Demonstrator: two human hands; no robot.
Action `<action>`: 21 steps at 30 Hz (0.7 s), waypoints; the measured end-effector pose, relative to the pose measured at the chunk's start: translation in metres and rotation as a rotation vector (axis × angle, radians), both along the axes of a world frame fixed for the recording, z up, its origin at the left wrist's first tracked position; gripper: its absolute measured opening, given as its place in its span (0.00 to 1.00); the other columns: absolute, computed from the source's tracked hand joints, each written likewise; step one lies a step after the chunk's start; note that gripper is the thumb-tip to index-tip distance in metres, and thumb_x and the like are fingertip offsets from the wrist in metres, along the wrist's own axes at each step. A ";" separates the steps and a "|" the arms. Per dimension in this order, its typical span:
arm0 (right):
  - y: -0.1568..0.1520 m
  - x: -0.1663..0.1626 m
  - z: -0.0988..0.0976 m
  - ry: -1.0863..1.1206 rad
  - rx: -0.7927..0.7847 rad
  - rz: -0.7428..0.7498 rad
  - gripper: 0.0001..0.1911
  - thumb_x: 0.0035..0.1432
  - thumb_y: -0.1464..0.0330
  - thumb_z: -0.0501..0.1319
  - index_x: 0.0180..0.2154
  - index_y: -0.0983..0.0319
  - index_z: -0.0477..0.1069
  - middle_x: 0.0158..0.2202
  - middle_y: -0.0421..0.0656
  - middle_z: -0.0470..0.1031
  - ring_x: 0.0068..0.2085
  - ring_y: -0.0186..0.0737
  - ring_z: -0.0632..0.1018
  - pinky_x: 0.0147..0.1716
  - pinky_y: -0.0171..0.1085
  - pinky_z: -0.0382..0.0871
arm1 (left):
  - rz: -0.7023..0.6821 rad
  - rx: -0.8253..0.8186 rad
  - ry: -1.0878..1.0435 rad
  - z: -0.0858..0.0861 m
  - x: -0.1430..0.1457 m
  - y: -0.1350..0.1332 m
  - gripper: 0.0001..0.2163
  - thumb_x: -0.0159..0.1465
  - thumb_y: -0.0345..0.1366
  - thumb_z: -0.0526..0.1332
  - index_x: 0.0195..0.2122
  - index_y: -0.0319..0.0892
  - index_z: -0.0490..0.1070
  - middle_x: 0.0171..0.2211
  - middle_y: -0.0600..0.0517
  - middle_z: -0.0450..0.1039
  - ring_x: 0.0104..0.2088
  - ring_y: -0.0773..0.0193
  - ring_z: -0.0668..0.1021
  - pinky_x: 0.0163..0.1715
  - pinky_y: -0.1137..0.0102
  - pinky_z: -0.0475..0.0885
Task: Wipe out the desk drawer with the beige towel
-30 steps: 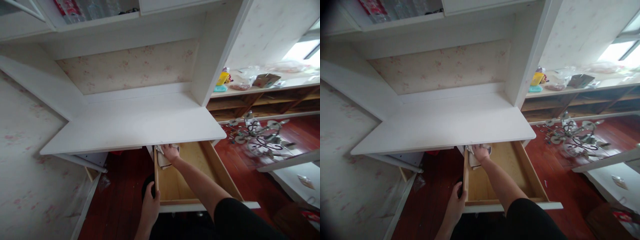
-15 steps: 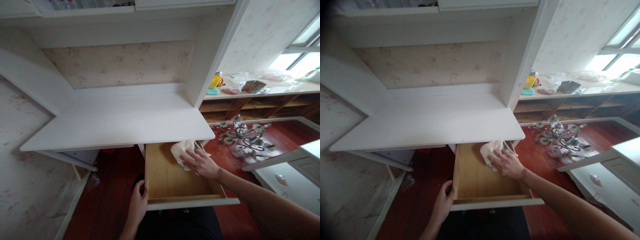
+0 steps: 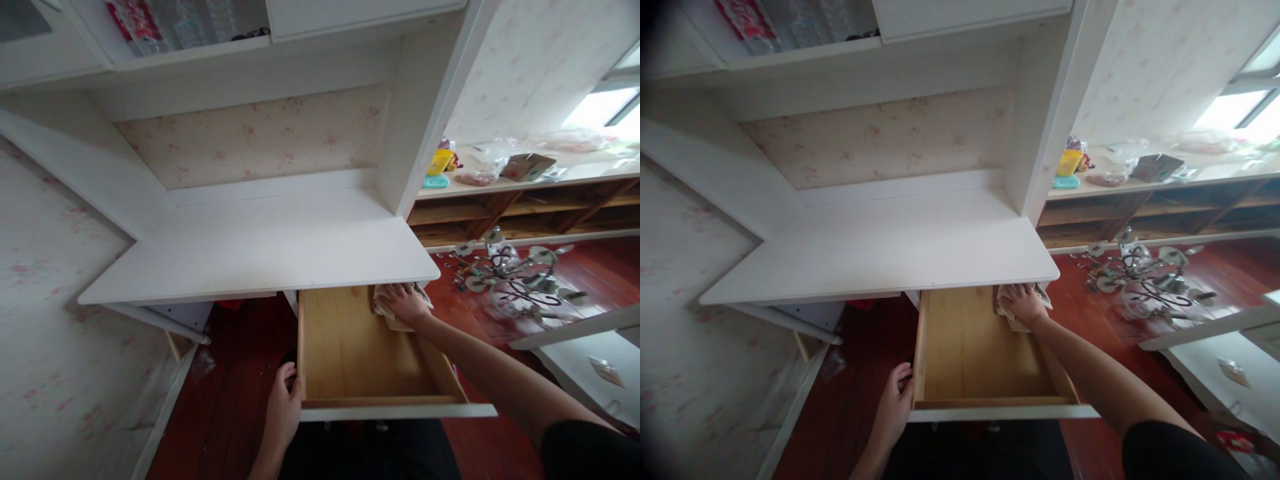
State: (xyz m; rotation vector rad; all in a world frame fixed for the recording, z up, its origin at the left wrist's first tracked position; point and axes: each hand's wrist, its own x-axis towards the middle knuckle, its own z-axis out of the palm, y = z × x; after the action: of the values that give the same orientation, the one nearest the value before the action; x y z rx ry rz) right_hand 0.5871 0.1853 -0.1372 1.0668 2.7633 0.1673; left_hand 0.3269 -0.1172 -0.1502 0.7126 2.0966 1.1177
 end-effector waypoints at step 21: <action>-0.078 0.055 0.038 0.043 -0.308 -0.028 0.23 0.52 0.75 0.58 0.50 0.54 0.75 0.53 0.54 0.71 0.53 0.54 0.73 0.54 0.50 0.61 | 0.031 -0.051 0.129 0.012 0.002 0.000 0.18 0.58 0.45 0.54 0.45 0.41 0.69 0.44 0.42 0.75 0.42 0.54 0.78 0.46 0.60 0.70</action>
State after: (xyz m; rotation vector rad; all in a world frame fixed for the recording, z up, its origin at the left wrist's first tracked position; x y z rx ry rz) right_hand 0.6416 0.1073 -0.0990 1.0344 2.6914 -0.2799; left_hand 0.3289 -0.1172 -0.1378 0.7477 2.2437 1.0559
